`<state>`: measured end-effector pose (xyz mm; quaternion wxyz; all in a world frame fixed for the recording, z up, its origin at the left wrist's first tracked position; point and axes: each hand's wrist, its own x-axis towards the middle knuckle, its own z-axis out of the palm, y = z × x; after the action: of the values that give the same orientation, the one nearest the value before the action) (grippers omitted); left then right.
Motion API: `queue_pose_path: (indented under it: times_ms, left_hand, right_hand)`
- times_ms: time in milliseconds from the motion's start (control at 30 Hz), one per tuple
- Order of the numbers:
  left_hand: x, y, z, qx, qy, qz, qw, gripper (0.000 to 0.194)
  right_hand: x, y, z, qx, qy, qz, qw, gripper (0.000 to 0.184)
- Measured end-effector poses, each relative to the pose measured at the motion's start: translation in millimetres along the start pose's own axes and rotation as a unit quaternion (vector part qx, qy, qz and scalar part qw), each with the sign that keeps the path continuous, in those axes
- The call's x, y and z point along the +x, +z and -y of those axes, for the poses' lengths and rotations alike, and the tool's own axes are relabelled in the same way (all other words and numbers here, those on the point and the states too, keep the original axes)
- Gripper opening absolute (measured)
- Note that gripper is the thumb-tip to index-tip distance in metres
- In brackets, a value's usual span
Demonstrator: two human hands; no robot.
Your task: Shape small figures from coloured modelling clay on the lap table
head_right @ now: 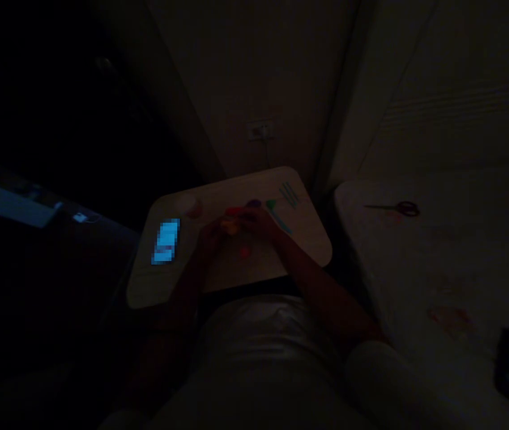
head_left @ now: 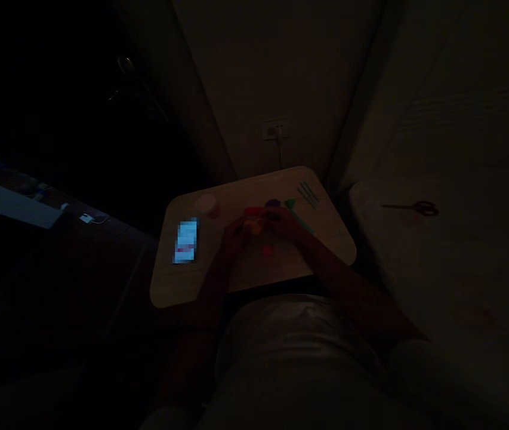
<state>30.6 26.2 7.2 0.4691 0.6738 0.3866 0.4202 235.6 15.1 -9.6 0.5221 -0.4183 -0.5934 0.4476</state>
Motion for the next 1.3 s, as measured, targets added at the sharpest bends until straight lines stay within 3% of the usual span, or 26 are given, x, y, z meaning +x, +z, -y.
queue_pose_path:
  times_ms: [100, 300, 433, 667, 1033, 1300]
  left_hand:
    - [0.1, 0.6, 1.8, 0.013, 0.001, -0.020, 1.000, 0.048]
    - [-0.2, 0.0, 3.5, 0.022, -0.003, -0.113, 0.993, 0.032]
    - [-1.9, 1.0, 1.1, 0.027, -0.002, -0.095, 0.995, 0.031]
    - [-5.3, 4.6, -0.2, -0.015, 0.008, -0.023, 1.000, 0.057]
    - [-2.8, 0.5, 3.6, 0.031, 0.006, -0.016, 0.999, 0.042]
    - [-3.0, -2.5, 4.2, 0.037, 0.025, -0.040, 0.998, 0.029]
  right_hand:
    - [-1.3, -0.4, 0.7, 0.018, 0.011, 0.017, 1.000, 0.032]
    - [-2.8, 1.0, -0.9, 0.032, 0.025, 0.031, 0.999, 0.035]
    - [-1.3, 0.5, -3.1, 0.007, 0.011, 0.018, 1.000, 0.035]
    - [-2.0, -0.7, -2.0, 0.004, -0.006, 0.030, 1.000, 0.033]
    - [-1.6, 3.7, -5.5, -0.003, -0.005, 0.024, 1.000, 0.032]
    - [-5.0, 1.8, 2.5, -0.044, -0.051, 0.063, 0.996, 0.045]
